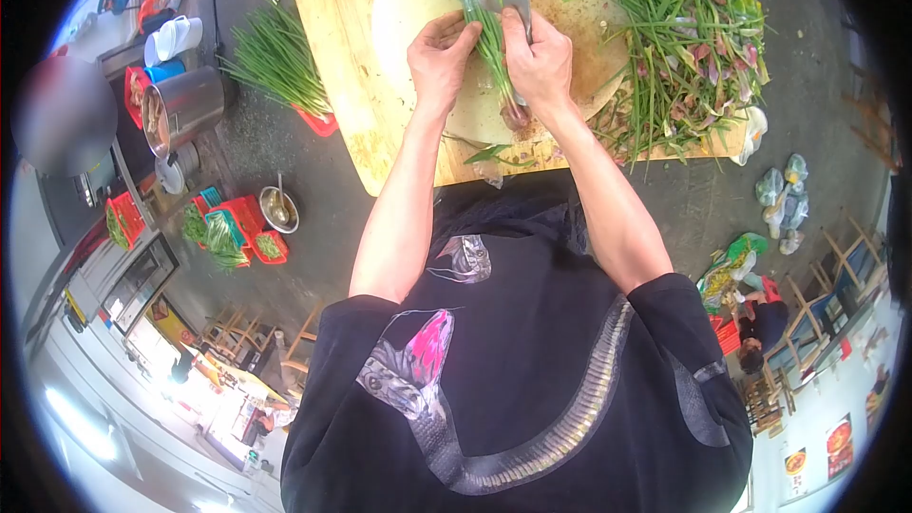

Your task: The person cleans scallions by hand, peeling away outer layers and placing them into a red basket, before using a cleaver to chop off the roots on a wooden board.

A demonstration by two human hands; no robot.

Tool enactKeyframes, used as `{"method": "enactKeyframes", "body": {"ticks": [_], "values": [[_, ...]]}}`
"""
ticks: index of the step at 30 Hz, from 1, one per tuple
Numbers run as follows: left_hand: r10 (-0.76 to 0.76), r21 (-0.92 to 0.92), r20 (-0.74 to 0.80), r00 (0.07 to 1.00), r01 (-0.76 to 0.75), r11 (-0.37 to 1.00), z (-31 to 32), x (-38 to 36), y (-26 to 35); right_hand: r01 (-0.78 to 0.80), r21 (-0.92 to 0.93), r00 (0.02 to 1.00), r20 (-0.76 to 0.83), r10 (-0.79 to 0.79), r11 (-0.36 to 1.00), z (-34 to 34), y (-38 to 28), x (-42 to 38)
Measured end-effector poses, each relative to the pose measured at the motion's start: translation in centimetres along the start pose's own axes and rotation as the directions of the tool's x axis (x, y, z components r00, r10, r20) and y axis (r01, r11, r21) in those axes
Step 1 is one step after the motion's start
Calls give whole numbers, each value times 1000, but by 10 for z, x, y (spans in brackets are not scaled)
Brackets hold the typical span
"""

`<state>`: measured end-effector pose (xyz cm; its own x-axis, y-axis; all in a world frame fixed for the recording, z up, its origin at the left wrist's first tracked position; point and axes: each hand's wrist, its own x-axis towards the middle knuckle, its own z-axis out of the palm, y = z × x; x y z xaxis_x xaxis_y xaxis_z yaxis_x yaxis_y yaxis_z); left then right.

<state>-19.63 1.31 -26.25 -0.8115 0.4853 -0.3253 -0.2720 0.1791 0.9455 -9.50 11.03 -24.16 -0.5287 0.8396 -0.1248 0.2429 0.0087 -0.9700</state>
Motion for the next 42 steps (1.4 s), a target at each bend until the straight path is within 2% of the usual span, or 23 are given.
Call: {"method": "enactKeyframes", "body": {"ticks": [5,11,14,17,23,29,35,38,41,42], "values": [[1,59,-11,1000,0,998,-1,-1,3,55,-63,998,-20,-56,996,2,0,0],[9,70,-11,1000,-8,998,-2,2,-1,-5,-78,1000,30,8,997,-2,-3,0],[6,29,-6,1000,-6,1000,-2,2,-2,32,-101,999,9,-31,994,0,1,1],[11,104,-14,1000,-9,995,-2,1,1,52,-122,999,-7,-53,991,1,3,1],[-19,63,-1,1000,19,998,-1,2,-2,34,-159,999,-9,-36,987,5,-4,2],[-35,114,-1,999,34,993,0,0,5,17,-198,1000,-12,-20,980,11,-4,12],[-28,96,4,1000,27,995,-1,0,4,29,-118,999,-15,-31,993,18,4,24],[-55,69,14,998,53,996,-2,1,5,-19,-79,999,24,21,997,15,-2,35],[-49,100,11,999,48,994,-4,1,4,-14,-25,1000,-17,14,1000,2,-20,39],[-29,141,8,1000,27,990,-5,-1,4,-16,-78,1000,1,16,997,-8,-20,36]]}}
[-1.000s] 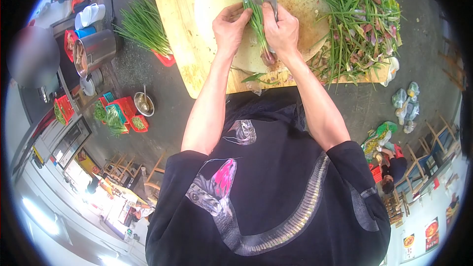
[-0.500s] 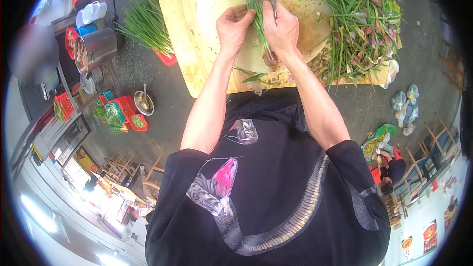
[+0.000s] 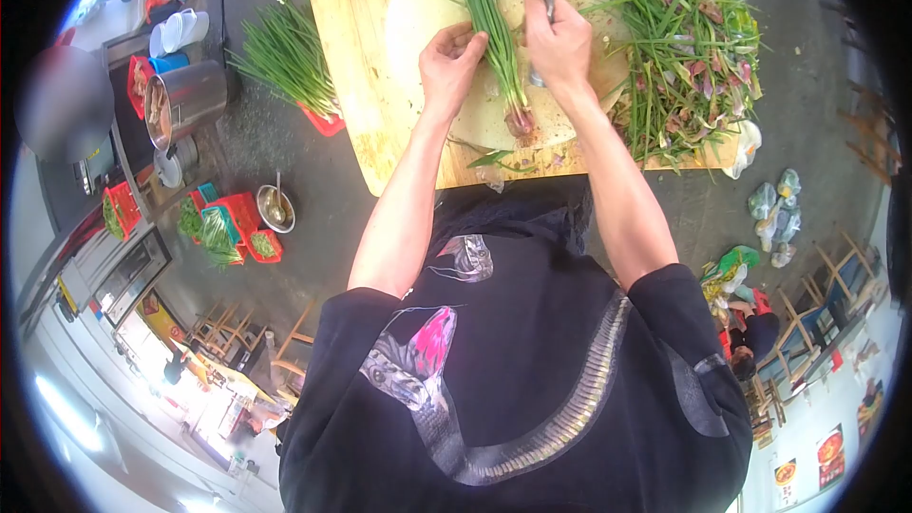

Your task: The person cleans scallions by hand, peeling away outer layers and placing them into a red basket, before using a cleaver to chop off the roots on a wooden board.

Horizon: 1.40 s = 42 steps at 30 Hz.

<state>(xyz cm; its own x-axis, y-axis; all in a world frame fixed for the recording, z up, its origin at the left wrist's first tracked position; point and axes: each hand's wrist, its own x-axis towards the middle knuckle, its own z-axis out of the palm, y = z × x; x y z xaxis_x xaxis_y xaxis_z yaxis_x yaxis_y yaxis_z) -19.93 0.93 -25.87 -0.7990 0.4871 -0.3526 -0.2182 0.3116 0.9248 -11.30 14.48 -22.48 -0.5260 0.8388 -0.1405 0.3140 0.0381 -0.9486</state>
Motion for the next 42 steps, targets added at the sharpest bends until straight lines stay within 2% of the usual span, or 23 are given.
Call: {"method": "enactKeyframes", "body": {"ticks": [2,5,6,8,9,10,13,15,16,17,19,20,23,26,29,32,35,36,37,38,41,42], "values": [[46,77,-6,999,-45,996,0,-4,3,5,-109,999,33,-2,994,-29,5,-4],[87,310,-90,992,-55,949,18,-26,33,196,-463,976,9,-217,864,-68,2,-28],[115,319,-103,988,-77,945,24,-30,39,240,-515,963,15,-271,823,-77,6,-36],[275,552,-129,953,-161,818,40,-30,29,325,-608,923,36,-383,724,-88,12,-42],[351,659,-125,928,-186,728,44,-30,19,329,-643,927,80,-367,691,-89,11,-44],[413,657,-135,900,-231,718,44,-27,13,333,-675,930,119,-348,658,-91,9,-46],[279,583,-134,951,-152,798,37,-18,13,379,-761,916,229,-329,527,-92,20,-47],[80,268,-84,993,-55,962,26,-17,17,418,-791,900,292,-324,448,-88,31,-48],[-13,99,-29,1000,15,995,20,-18,19,370,-798,927,285,-244,476,-83,37,-49],[-83,-56,23,996,84,995,12,-19,20,362,-783,930,264,-256,507,-79,42,-51],[-188,-347,151,971,230,909,-5,-22,24,353,-745,931,225,-286,565,-70,45,-49],[-207,-404,158,965,255,878,-10,-26,24,333,-747,942,230,-246,576,-67,47,-48],[-164,-646,216,963,267,715,-22,-32,23,345,-752,935,226,-273,561,-64,44,-46],[-149,-728,223,963,267,632,-33,-35,12,323,-780,937,185,-295,536,-62,39,-48],[-179,-768,245,953,303,564,-47,-33,-7,458,-679,873,219,-437,574,-48,32,-42],[-192,-786,248,950,313,533,-53,-36,-7,611,-547,785,328,-525,572,-17,12,-27],[-174,-777,224,959,283,561,-55,-44,-10,635,-404,747,537,-391,659,10,10,-13],[-179,-774,215,960,279,568,-56,-46,-7,492,-269,776,566,-277,828,13,10,-16],[-181,-772,203,962,271,575,-57,-47,-4,308,-134,774,611,-167,942,16,10,-20],[-178,-780,208,962,273,564,-58,-48,-3,95,-7,742,667,-66,995,19,9,-24],[-161,-808,231,959,282,518,-61,-51,-5,-146,72,689,723,50,987,8,12,-51],[-149,-821,242,959,284,495,-61,-51,-7,-94,70,615,789,2,993,2,5,-55]]}}
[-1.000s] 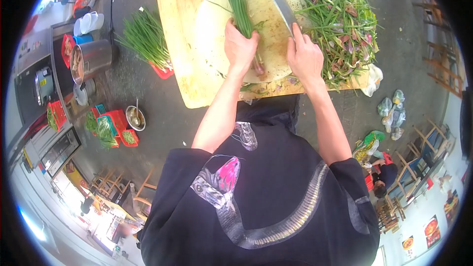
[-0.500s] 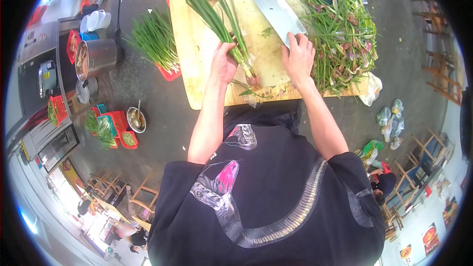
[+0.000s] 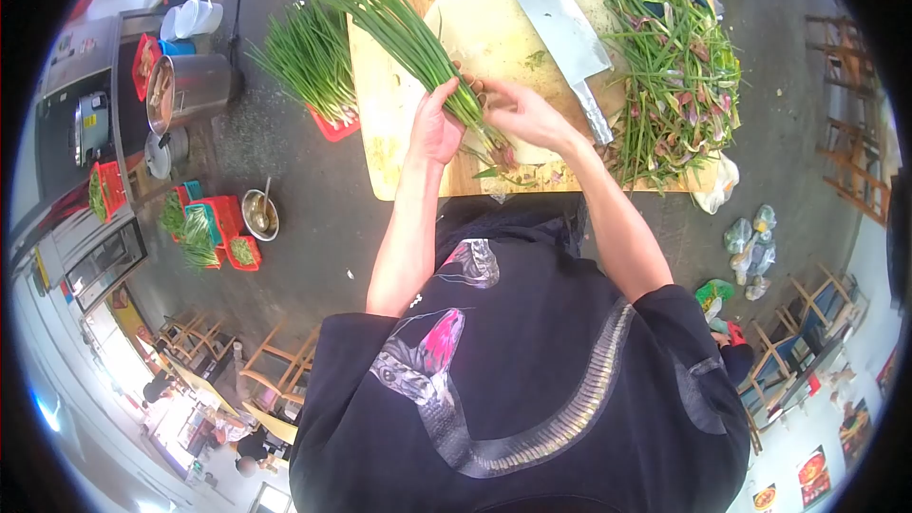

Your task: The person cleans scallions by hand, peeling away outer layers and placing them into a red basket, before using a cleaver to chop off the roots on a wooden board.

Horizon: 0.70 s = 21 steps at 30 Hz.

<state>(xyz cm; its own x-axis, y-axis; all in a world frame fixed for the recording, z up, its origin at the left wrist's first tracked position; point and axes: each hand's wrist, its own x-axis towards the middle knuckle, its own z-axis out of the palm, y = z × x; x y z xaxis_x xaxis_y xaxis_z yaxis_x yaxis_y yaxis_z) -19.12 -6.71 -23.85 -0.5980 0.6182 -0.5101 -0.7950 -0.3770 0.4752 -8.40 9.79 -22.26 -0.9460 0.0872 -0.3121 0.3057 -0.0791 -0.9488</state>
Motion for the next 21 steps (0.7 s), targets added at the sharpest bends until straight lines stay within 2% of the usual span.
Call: {"method": "enactKeyframes", "body": {"ticks": [3,4,7,10,13,14,16,17,19,20,21], "values": [[11,14,-26,1000,-11,1000,4,0,-1,-6,-96,995,-101,-4,995,6,33,-16],[17,34,-50,999,-15,999,4,-1,-3,-48,-276,976,-216,-13,960,7,20,-27],[74,103,-80,994,-66,993,2,0,-7,-145,-325,969,-236,68,934,-1,12,-41],[88,99,-111,990,-77,992,1,0,-8,-189,-138,957,-248,151,972,-4,13,-34],[74,82,-104,992,-66,994,3,-5,-5,-232,-254,863,-499,79,939,-14,-4,-1],[66,65,-88,994,-61,996,3,-6,-3,-131,-376,857,-508,-86,917,-18,-4,16],[46,33,-59,997,-44,998,4,-12,-1,50,-601,789,-465,-400,797,-21,0,47],[49,46,-46,998,-47,998,4,-15,0,78,-663,791,-413,-451,745,-19,1,59],[52,72,-20,998,-50,996,5,-22,2,131,-770,789,-301,-536,625,-11,-1,78],[42,65,-12,999,-41,997,5,-26,2,104,-848,860,-186,-475,520,-8,0,80],[32,55,-1,999,-32,998,6,-28,3,83,-846,881,-185,-435,527,-7,6,82]]}}
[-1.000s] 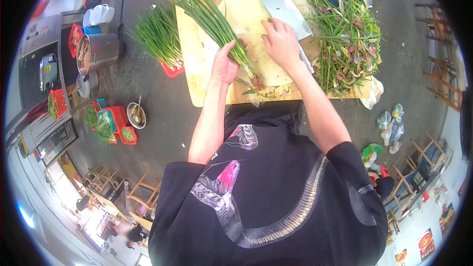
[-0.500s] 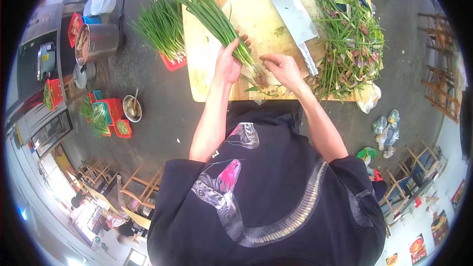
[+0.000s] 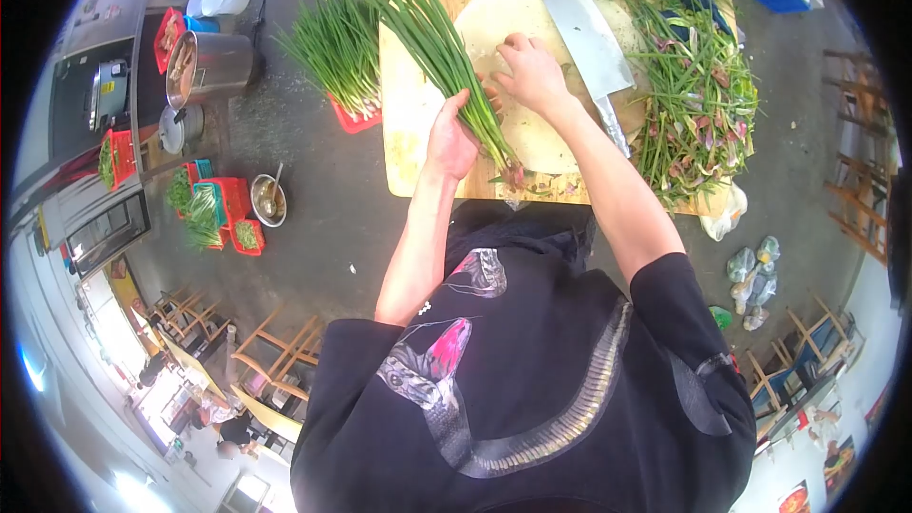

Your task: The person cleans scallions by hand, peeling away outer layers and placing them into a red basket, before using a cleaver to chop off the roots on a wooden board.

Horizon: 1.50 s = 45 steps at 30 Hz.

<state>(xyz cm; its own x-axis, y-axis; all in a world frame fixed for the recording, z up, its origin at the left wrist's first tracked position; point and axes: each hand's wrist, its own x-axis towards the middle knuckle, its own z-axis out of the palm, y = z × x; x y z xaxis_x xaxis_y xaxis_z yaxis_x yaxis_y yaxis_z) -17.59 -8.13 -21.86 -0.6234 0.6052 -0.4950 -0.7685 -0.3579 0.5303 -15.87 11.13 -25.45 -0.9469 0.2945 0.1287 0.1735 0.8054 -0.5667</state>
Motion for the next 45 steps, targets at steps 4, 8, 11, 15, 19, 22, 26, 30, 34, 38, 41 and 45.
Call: {"method": "enactKeyframes", "body": {"ticks": [4,8,11,15,19,22,26,30,34,38,41,45], "values": [[-30,-33,14,999,31,999,9,-10,4,-62,5,988,144,60,998,-3,12,-13],[-54,-148,22,998,56,987,-8,3,-8,-28,74,1000,0,28,997,-56,34,-37],[-52,-188,-61,997,39,981,-2,7,-11,-130,73,979,-150,140,989,-128,62,-46],[-95,-348,-42,995,75,935,12,19,-16,-427,-376,903,-130,410,822,-213,90,-51],[-32,-310,-94,995,1,951,25,32,-29,-231,-352,953,-268,139,907,-201,100,-97],[0,-285,-70,998,-20,958,20,38,-38,-231,-143,959,-204,200,963,-161,61,-124],[-32,111,-159,987,50,993,19,26,-31,-235,-42,954,-202,222,971,-109,26,-155],[-32,608,-249,968,182,773,0,15,-18,-277,-161,938,-260,230,947,-93,24,-160],[109,825,-124,986,41,564,0,3,-17,-268,-189,940,-264,214,945,-93,34,-143],[275,898,113,955,-216,383,28,-5,-38,-212,-71,943,-279,184,975,-93,33,-133],[-100,904,-17,995,58,423,24,8,-56,-190,4,982,-9,190,982,-90,11,-128],[-183,583,-97,978,205,787,27,7,-82,-249,14,968,0,249,968,-71,13,-125]]}}
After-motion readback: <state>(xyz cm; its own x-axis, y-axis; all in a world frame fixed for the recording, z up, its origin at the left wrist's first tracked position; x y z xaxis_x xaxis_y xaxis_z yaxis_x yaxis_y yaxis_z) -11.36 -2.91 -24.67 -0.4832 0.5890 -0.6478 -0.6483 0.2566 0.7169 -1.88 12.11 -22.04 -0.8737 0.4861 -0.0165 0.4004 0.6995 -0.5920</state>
